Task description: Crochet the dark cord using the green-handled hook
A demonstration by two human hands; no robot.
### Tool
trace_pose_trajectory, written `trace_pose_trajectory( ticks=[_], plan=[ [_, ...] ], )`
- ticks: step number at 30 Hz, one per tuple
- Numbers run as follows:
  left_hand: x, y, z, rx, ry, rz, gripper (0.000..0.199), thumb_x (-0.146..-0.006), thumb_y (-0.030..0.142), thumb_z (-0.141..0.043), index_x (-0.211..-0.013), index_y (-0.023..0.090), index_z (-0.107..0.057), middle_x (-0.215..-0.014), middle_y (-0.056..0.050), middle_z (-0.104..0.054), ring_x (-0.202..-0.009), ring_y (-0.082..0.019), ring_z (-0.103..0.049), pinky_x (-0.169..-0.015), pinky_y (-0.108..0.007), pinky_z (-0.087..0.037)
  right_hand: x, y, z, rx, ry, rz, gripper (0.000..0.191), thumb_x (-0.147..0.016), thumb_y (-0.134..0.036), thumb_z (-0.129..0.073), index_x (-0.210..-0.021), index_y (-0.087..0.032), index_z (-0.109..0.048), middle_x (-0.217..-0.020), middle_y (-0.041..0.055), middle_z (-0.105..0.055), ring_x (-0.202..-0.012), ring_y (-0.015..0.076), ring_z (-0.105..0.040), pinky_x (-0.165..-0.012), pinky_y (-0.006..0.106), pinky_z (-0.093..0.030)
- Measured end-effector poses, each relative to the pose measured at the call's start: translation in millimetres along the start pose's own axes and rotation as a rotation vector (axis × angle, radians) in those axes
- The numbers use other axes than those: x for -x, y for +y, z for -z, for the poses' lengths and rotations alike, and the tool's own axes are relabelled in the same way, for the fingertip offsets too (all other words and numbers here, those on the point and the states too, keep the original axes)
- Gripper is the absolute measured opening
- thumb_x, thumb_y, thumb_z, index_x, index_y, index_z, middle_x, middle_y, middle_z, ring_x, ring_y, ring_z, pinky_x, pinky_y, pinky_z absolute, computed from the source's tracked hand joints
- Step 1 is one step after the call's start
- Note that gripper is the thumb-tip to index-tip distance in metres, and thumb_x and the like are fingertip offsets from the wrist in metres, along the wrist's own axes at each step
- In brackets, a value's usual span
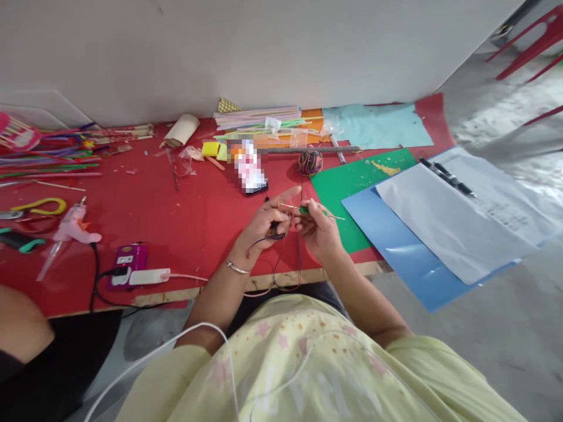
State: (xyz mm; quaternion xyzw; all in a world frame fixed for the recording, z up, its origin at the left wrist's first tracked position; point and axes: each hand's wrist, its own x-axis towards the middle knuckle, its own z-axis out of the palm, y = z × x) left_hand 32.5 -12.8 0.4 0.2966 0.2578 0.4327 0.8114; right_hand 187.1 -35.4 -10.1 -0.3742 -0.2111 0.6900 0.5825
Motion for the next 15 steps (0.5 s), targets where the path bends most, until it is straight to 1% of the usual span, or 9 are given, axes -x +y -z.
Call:
trace_pose_trajectory(
  ticks=[2, 5, 9, 11, 13, 15],
  plan=[
    [2, 0, -2.4, -0.082, 0.005, -0.053, 0.071, -0.071, 0.012, -0.066, -0.141, 0.014, -0.068, -0.048, 0.007, -0.053, -0.041, -0.007, -0.039, -0.045, -0.018, -0.030, 1, -4, 1, 0.078, 0.025, 0.047, 0.038, -0.073, -0.051, -0.090, -0.089, -0.022, -0.074, -0.077, 0.0008, -0.081, -0.060, 0.0133, -0.075, -0.052, 0.019, -0.060],
    [3, -1, -2.3, -0.180, 0.044, -0.110, 0.061, -0.076, 0.017, -0.066, -0.137, 0.014, -0.071, -0.048, 0.006, -0.053, -0.041, -0.007, -0.036, -0.047, -0.019, -0.030, 3, -6, 0, 0.124, 0.088, 0.111, 0.039, -0.073, -0.053, -0.090, -0.089, -0.022, -0.074, -0.077, 0.0013, -0.082, -0.060, 0.0140, -0.075, -0.052, 0.020, -0.060],
    [1, -5, -4.1, -0.237, 0.101, -0.147, 0.059, -0.076, 0.020, -0.068, -0.135, 0.015, -0.072, -0.049, 0.005, -0.054, -0.044, -0.007, -0.038, -0.048, -0.019, -0.029, 5, -1, -6, 0.070, 0.180, 0.164, 0.037, -0.076, -0.053, -0.088, -0.092, -0.022, -0.074, -0.082, 0.0012, -0.083, -0.067, 0.0134, -0.077, -0.054, 0.018, -0.061],
    [0, -8, -7.6, -0.214, 0.105, -0.156, 0.062, -0.075, 0.019, -0.068, -0.137, 0.015, -0.071, -0.050, 0.006, -0.054, -0.045, -0.007, -0.040, -0.048, -0.018, -0.030, 5, 3, -10, -0.004, 0.202, 0.173, 0.036, -0.078, -0.054, -0.086, -0.094, -0.024, -0.074, -0.086, -0.0003, -0.083, -0.071, 0.0120, -0.078, -0.055, 0.016, -0.061],
    [-1, -8, -11.3, -0.138, 0.101, -0.146, 0.066, -0.075, 0.018, -0.068, -0.141, 0.016, -0.068, -0.050, 0.007, -0.052, -0.045, -0.007, -0.039, -0.048, -0.018, -0.032, 4, 8, -12, -0.079, 0.182, 0.152, 0.034, -0.081, -0.054, -0.085, -0.096, -0.026, -0.073, -0.088, -0.0030, -0.083, -0.074, 0.0098, -0.079, -0.056, 0.013, -0.061],
    [1, -7, -13.4, -0.019, 0.093, -0.105, 0.072, -0.076, 0.018, -0.065, -0.148, 0.020, -0.062, -0.050, 0.008, -0.048, -0.044, -0.007, -0.038, -0.048, -0.018, -0.034, 2, 13, -14, -0.147, 0.148, 0.108, 0.029, -0.084, -0.052, -0.083, -0.096, -0.028, -0.073, -0.088, -0.0048, -0.082, -0.077, 0.0082, -0.079, -0.057, 0.010, -0.061]
  ],
)
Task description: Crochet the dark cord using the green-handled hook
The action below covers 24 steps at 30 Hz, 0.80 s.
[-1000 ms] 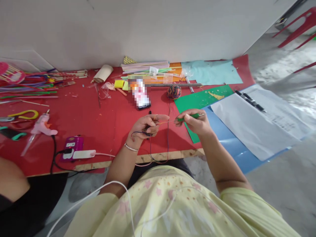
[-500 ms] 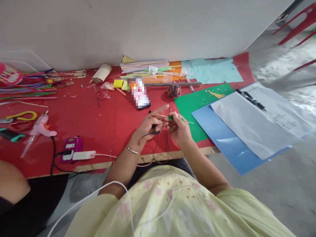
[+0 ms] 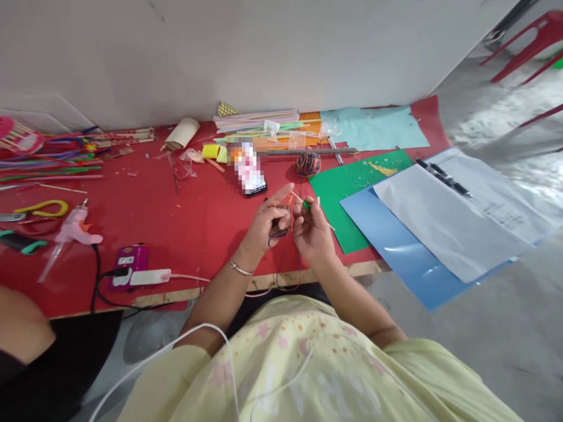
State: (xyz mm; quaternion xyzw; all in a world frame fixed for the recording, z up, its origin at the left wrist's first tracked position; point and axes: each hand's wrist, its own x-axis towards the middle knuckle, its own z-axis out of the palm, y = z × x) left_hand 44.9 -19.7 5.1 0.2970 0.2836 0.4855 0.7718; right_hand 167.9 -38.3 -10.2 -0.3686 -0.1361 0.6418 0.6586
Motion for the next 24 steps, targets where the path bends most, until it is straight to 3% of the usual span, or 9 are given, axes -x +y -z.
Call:
trace_pose_trajectory(
  ticks=[6, 9, 13, 19, 24],
  plan=[
    [4, 11, 5.7, 0.213, -0.099, 0.082, 0.086, -0.078, 0.015, -0.059, -0.161, 0.032, -0.045, -0.050, 0.010, -0.044, -0.039, -0.008, -0.033, -0.044, -0.018, -0.032, -5, -3, -2, -0.022, -0.024, -0.142, 0.023, -0.085, -0.045, -0.083, -0.093, -0.026, -0.074, -0.083, -0.0040, -0.082, -0.069, 0.0081, -0.077, -0.054, 0.010, -0.060],
    [6, 12, 6.2, 0.158, -0.102, 0.075, 0.089, -0.077, 0.013, -0.060, -0.163, 0.031, -0.043, -0.050, 0.010, -0.045, -0.039, -0.007, -0.035, -0.044, -0.018, -0.032, -6, -12, -4, 0.139, -0.020, -0.049, 0.032, -0.081, -0.051, -0.085, -0.090, -0.023, -0.073, -0.079, -0.0015, -0.082, -0.064, 0.0101, -0.076, -0.051, 0.013, -0.059],
    [6, 7, 2.9, 0.001, -0.078, -0.030, 0.089, -0.075, 0.011, -0.063, -0.161, 0.028, -0.046, -0.049, 0.010, -0.050, -0.041, -0.007, -0.039, -0.047, -0.018, -0.034, -5, -17, -7, 0.293, -0.019, 0.113, 0.043, -0.076, -0.060, -0.086, -0.088, -0.021, -0.073, -0.073, 0.0015, -0.080, -0.059, 0.0150, -0.076, -0.048, 0.020, -0.059],
    [3, 1, 3.4, -0.131, -0.084, -0.081, 0.085, -0.077, 0.016, -0.063, -0.160, 0.023, -0.048, -0.048, 0.009, -0.050, -0.042, -0.007, -0.038, -0.047, -0.019, -0.031, -5, -11, -3, 0.288, 0.014, 0.141, 0.047, -0.072, -0.062, -0.088, -0.086, -0.018, -0.075, -0.071, 0.0025, -0.080, -0.056, 0.0154, -0.075, -0.049, 0.022, -0.059],
    [-1, -7, 0.5, -0.144, 0.009, -0.119, 0.088, -0.077, 0.015, -0.064, -0.162, 0.025, -0.045, -0.052, 0.009, -0.053, -0.046, -0.007, -0.043, -0.050, -0.018, -0.033, -1, 3, -4, 0.231, 0.095, 0.242, 0.047, -0.074, -0.062, -0.085, -0.097, -0.021, -0.076, -0.087, 0.0031, -0.083, -0.073, 0.0179, -0.080, -0.060, 0.025, -0.064]
  ],
)
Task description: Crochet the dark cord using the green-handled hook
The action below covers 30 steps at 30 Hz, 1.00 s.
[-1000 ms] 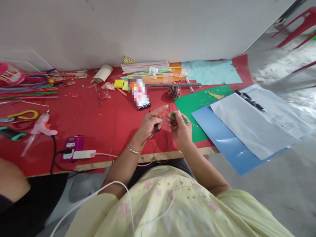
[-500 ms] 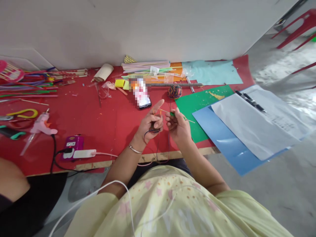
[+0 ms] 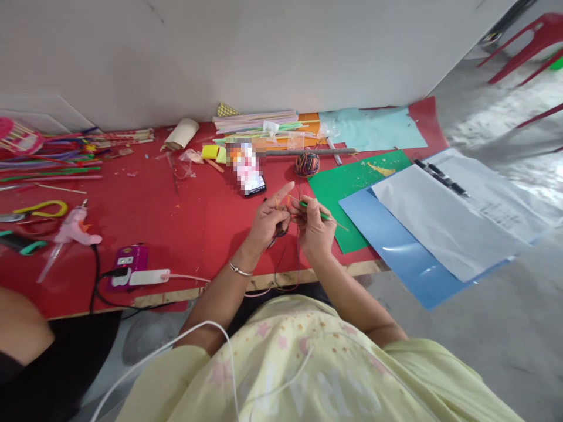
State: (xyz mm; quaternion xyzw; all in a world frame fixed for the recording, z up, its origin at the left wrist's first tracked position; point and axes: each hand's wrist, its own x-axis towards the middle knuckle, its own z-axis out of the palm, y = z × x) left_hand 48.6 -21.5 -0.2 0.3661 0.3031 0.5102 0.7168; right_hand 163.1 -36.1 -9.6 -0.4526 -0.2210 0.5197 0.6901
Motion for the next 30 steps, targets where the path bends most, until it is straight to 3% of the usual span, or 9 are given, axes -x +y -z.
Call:
trace_pose_trajectory(
  ticks=[4, 8, 13, 18, 24, 30],
  plan=[
    [-1, 2, -3.4, 0.137, 0.061, 0.024, 0.090, -0.078, 0.012, -0.063, -0.164, 0.030, -0.041, -0.053, 0.010, -0.051, -0.044, -0.006, -0.042, -0.049, -0.017, -0.036, 4, 13, -7, -0.057, 0.031, -0.023, 0.046, -0.081, -0.065, -0.077, -0.103, -0.025, -0.074, -0.094, 0.0020, -0.083, -0.082, 0.0158, -0.081, -0.063, 0.021, -0.063],
    [-1, 12, 2.9, 0.299, 0.020, 0.135, 0.089, -0.080, 0.012, -0.057, -0.164, 0.035, -0.039, -0.052, 0.010, -0.046, -0.040, -0.007, -0.039, -0.045, -0.018, -0.034, 2, 19, -6, -0.042, -0.034, -0.052, 0.043, -0.084, -0.064, -0.075, -0.106, -0.028, -0.072, -0.098, 0.0005, -0.084, -0.088, 0.0147, -0.081, -0.065, 0.019, -0.064],
    [1, 25, 16.9, 0.406, -0.104, 0.257, 0.089, -0.079, 0.011, -0.054, -0.164, 0.032, -0.040, -0.050, 0.010, -0.041, -0.037, -0.008, -0.028, -0.041, -0.018, -0.026, -7, 9, 7, -0.040, -0.117, -0.061, 0.040, -0.076, -0.057, -0.086, -0.099, -0.026, -0.074, -0.090, 0.0007, -0.083, -0.075, 0.0141, -0.079, -0.060, 0.020, -0.062],
    [2, 27, 23.3, 0.447, -0.106, 0.334, 0.087, -0.079, 0.011, -0.051, -0.164, 0.028, -0.040, -0.049, 0.011, -0.036, -0.036, -0.007, -0.021, -0.040, -0.018, -0.021, -21, -8, 24, 0.063, -0.236, 0.006, 0.039, -0.075, -0.056, -0.088, -0.095, -0.024, -0.077, -0.082, 0.0010, -0.082, -0.067, 0.0145, -0.077, -0.057, 0.022, -0.061],
    [1, 27, 27.8, 0.495, -0.182, 0.352, 0.086, -0.078, 0.011, -0.050, -0.163, 0.022, -0.043, -0.047, 0.010, -0.035, -0.035, -0.007, -0.015, -0.039, -0.018, -0.017, -37, -31, 42, 0.277, -0.480, 0.220, 0.025, -0.082, -0.047, -0.086, -0.096, -0.026, -0.083, -0.088, 0.0041, -0.084, -0.075, 0.0206, -0.081, -0.064, 0.031, -0.066],
    [-1, 29, 32.4, 0.509, -0.217, 0.443, 0.084, -0.076, 0.008, -0.045, -0.160, 0.016, -0.047, -0.045, 0.009, -0.035, -0.035, -0.007, -0.011, -0.037, -0.016, -0.014, -53, -63, 49, 0.562, -0.738, 0.470, 0.019, -0.082, -0.034, -0.088, -0.100, -0.029, -0.086, -0.095, 0.0046, -0.085, -0.084, 0.0222, -0.081, -0.073, 0.033, -0.067]
  ],
)
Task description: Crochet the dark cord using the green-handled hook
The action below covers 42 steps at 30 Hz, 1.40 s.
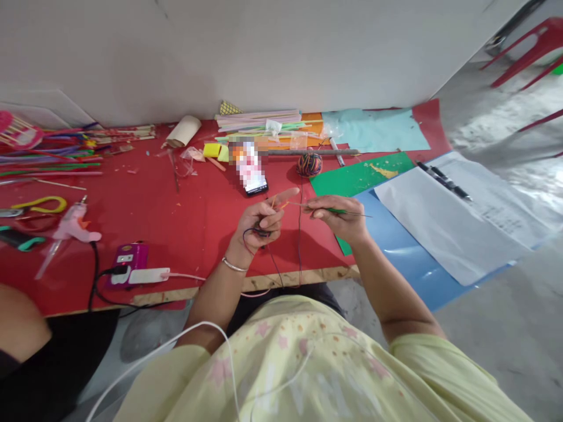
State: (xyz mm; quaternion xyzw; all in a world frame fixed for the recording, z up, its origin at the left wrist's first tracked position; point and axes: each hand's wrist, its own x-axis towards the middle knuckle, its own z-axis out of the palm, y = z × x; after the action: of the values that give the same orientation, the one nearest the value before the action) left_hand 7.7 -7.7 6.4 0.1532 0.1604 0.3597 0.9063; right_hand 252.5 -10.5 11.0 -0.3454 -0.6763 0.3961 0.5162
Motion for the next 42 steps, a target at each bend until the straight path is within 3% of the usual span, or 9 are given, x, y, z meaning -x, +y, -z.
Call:
trace_pose_trajectory(
  ticks=[5, 11, 19, 24, 28, 33, 37, 42],
  plan=[
    [1, 2, 6.1, 0.036, 0.079, 0.046, 0.080, -0.078, 0.009, -0.045, -0.158, 0.013, -0.049, -0.044, 0.010, -0.032, -0.034, -0.007, -0.013, -0.036, -0.014, -0.014, -3, 1, 10, -0.131, -0.078, -0.061, 0.018, -0.085, -0.036, -0.085, -0.100, -0.027, -0.086, -0.094, 0.0059, -0.085, -0.081, 0.0225, -0.082, -0.070, 0.032, -0.068],
    [0, 0, 10.9, -0.063, -0.026, 0.076, 0.084, -0.072, 0.011, -0.051, -0.156, 0.011, -0.053, -0.040, 0.008, -0.036, -0.033, -0.006, -0.009, -0.033, -0.015, -0.017, -1, 17, 7, -0.414, -0.060, -0.226, 0.028, -0.083, -0.047, -0.086, -0.095, -0.022, -0.085, -0.083, 0.0072, -0.084, -0.068, 0.0225, -0.080, -0.062, 0.033, -0.068],
    [-1, 0, 13.0, -0.111, -0.007, 0.089, 0.085, -0.069, 0.014, -0.051, -0.154, 0.008, -0.054, -0.039, 0.007, -0.036, -0.032, -0.007, -0.009, -0.031, -0.015, -0.011, -5, 14, 9, -0.469, -0.011, -0.275, 0.031, -0.076, -0.048, -0.091, -0.086, -0.020, -0.083, -0.078, 0.0070, -0.082, -0.063, 0.0221, -0.079, -0.060, 0.033, -0.068],
    [-4, -8, 0.9, -0.216, -0.026, 0.039, 0.077, -0.071, 0.014, -0.056, -0.149, 0.011, -0.062, -0.042, 0.007, -0.042, -0.033, -0.007, -0.020, -0.035, -0.017, -0.025, 2, 11, -22, -0.693, 0.118, -0.543, 0.041, -0.069, -0.056, -0.092, -0.084, -0.022, -0.077, -0.070, 0.0014, -0.080, -0.054, 0.0144, -0.074, -0.049, 0.021, -0.061],
    [-9, -19, -9.8, -0.441, 0.112, -0.162, 0.079, -0.070, 0.011, -0.065, -0.149, 0.016, -0.061, -0.057, 0.004, -0.059, -0.042, -0.006, -0.040, -0.045, -0.016, -0.033, 10, 12, -59, -0.872, 0.312, -0.726, 0.045, -0.068, -0.060, -0.091, -0.085, -0.023, -0.073, -0.069, -0.0027, -0.079, -0.053, 0.0093, -0.071, -0.046, 0.014, -0.056],
    [-15, -27, -11.8, -0.698, 0.192, -0.385, 0.083, -0.078, 0.015, -0.062, -0.160, 0.020, -0.049, -0.051, 0.008, -0.053, -0.045, -0.007, -0.042, -0.048, -0.017, -0.030, 12, 9, -70, -0.722, 0.532, -0.609, 0.041, -0.072, -0.058, -0.089, -0.084, -0.021, -0.074, -0.072, 0.0003, -0.080, -0.058, 0.0124, -0.074, -0.049, 0.018, -0.058],
    [-19, -33, -0.6, -0.863, 0.199, -0.473, 0.080, -0.084, 0.015, -0.057, -0.162, 0.023, -0.044, -0.055, 0.007, -0.055, -0.046, -0.008, -0.041, -0.047, -0.020, -0.030, 11, 3, -71, -0.563, 0.602, -0.493, 0.041, -0.073, -0.056, -0.089, -0.088, -0.020, -0.077, -0.074, 0.0012, -0.080, -0.060, 0.0146, -0.075, -0.054, 0.023, -0.061],
    [-23, -38, 5.2, -0.888, 0.207, -0.529, 0.073, -0.087, 0.017, -0.058, -0.159, 0.023, -0.050, -0.057, 0.007, -0.052, -0.048, -0.008, -0.044, -0.049, -0.021, -0.034, 7, 2, -91, -0.610, 0.705, -0.489, 0.046, -0.074, -0.062, -0.086, -0.095, -0.022, -0.076, -0.086, 0.0014, -0.083, -0.072, 0.0159, -0.079, -0.062, 0.024, -0.065]
  ],
)
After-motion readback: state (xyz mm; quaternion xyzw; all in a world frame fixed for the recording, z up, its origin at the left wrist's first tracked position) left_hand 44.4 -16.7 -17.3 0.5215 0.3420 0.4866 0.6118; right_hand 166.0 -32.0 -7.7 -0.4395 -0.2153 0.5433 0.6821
